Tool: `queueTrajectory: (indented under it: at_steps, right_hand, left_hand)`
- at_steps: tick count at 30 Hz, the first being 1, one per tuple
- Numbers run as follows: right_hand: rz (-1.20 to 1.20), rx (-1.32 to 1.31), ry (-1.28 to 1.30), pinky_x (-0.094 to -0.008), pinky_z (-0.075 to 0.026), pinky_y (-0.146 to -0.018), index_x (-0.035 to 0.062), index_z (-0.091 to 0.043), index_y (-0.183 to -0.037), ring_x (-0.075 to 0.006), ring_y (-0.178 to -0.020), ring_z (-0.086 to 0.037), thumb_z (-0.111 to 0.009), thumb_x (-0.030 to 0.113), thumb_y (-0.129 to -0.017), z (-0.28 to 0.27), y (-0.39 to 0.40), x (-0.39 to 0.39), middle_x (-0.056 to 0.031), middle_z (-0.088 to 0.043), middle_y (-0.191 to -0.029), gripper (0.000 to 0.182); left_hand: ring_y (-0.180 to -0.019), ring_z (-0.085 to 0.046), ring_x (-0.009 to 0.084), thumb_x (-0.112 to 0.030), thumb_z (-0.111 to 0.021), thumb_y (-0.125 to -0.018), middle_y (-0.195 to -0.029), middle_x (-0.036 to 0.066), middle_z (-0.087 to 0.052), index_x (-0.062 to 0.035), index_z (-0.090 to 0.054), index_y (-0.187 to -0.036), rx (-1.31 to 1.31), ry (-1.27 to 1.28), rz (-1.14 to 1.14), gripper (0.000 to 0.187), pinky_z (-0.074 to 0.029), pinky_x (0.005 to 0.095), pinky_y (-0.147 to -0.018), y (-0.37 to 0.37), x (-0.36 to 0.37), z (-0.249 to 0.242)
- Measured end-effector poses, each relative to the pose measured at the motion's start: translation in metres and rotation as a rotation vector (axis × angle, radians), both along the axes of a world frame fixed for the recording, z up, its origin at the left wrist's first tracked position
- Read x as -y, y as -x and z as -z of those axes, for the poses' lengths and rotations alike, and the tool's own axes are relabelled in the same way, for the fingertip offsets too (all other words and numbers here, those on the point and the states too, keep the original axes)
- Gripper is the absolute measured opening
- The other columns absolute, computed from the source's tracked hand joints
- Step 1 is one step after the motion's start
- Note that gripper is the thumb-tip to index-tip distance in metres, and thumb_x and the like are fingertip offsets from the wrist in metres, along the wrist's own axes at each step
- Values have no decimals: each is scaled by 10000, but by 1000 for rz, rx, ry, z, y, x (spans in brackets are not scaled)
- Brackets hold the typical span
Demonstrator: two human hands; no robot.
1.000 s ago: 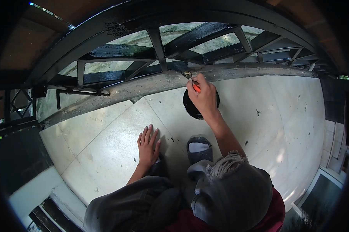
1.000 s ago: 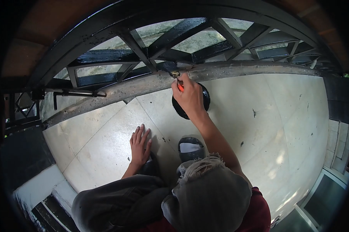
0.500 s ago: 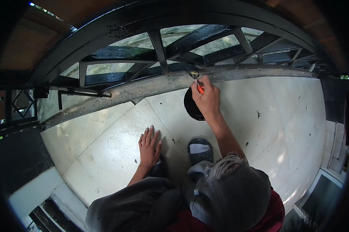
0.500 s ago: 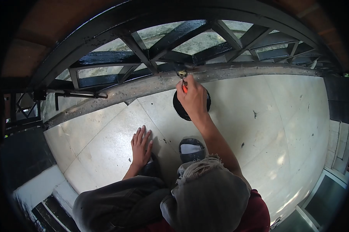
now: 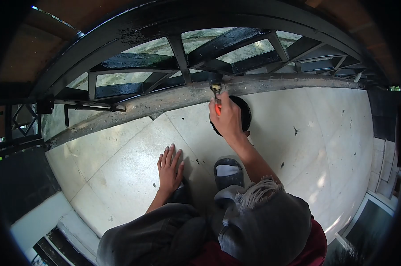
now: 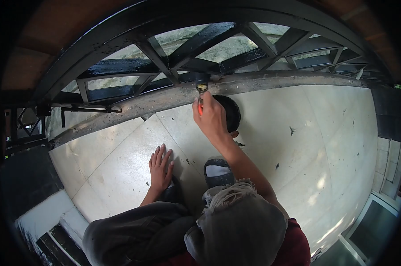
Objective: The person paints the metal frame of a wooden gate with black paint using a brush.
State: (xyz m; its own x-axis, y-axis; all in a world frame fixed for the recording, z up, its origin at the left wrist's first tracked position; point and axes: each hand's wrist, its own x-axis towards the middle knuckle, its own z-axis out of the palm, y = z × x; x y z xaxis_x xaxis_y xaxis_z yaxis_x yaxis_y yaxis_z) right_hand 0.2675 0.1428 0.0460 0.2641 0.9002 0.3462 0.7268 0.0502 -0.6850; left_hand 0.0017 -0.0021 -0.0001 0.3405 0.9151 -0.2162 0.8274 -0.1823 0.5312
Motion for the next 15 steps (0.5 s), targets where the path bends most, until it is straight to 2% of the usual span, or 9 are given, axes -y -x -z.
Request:
queueTrajectory:
  at_steps: [3, 4, 5, 7, 11, 12, 15]
  right_hand:
    - [-158, -107, -51, -454, -525, -596, -17, -521, -914, -398, -669, -664, -645, 84, -939, -3, 3, -12, -214, -618, -709, 162]
    - [-108, 20, -50, -454, -527, -591, -20, -525, -916, -401, -664, -665, -643, 96, -941, -10, 1, -13, -218, -630, -723, 168]
    - [-107, 19, -51, -454, -527, -591, -20, -525, -916, -401, -664, -665, -643, 96, -941, -9, 3, -12, -218, -630, -723, 168]
    - [-57, 132, 106, -456, -524, -576, 0, -535, -896, -395, -653, -668, -651, 119, -939, -5, 11, -10, -202, -644, -726, 172]
    - [-60, 34, -41, -452, -538, -567, 17, -524, -899, -371, -638, -680, -648, 141, -943, -11, 14, -18, -177, -649, -696, 180]
    - [38, 110, 14, -449, -536, -564, 19, -532, -916, -376, -643, -682, -654, 143, -941, -17, 10, -17, -176, -652, -702, 176]
    - [0, 151, 96, -445, -527, -553, 36, -549, -923, -371, -655, -687, -665, 142, -938, 0, 6, -6, -165, -660, -714, 158]
  left_hand:
    - [-1534, -255, 340, -308, -531, -1023, -1644, 148, -319, -142, -493, -1499, 0, 3, 9, 505, -161, 510, -1232, 1, -1, 0]
    - [-1534, -255, 340, -308, -531, -1023, -1644, 148, -319, -142, -493, -1499, -2, 3, 12, 505, -161, 510, -1232, 2, -1, 0]
    - [-1534, -255, 340, -310, -529, -1024, -1644, 148, -319, -142, -492, -1500, -2, 4, 11, 506, -160, 510, -1232, 2, -1, 0]
    - [-1534, -254, 339, -313, -527, -1025, -1644, 148, -318, -143, -491, -1501, 2, 5, 8, 507, -159, 510, -1233, 0, -1, 0]
    - [-1535, -254, 339, -308, -526, -1026, -1643, 149, -321, -142, -488, -1503, -3, 10, 1, 507, -158, 509, -1233, 1, 1, 0]
    - [-1534, -254, 339, -304, -528, -1026, -1642, 148, -321, -142, -487, -1503, 1, 3, 6, 506, -157, 509, -1233, 1, -1, 0]
    - [-1535, -252, 338, -309, -523, -1028, -1643, 147, -319, -140, -489, -1502, -8, 11, 3, 504, -156, 509, -1234, 1, 0, 1]
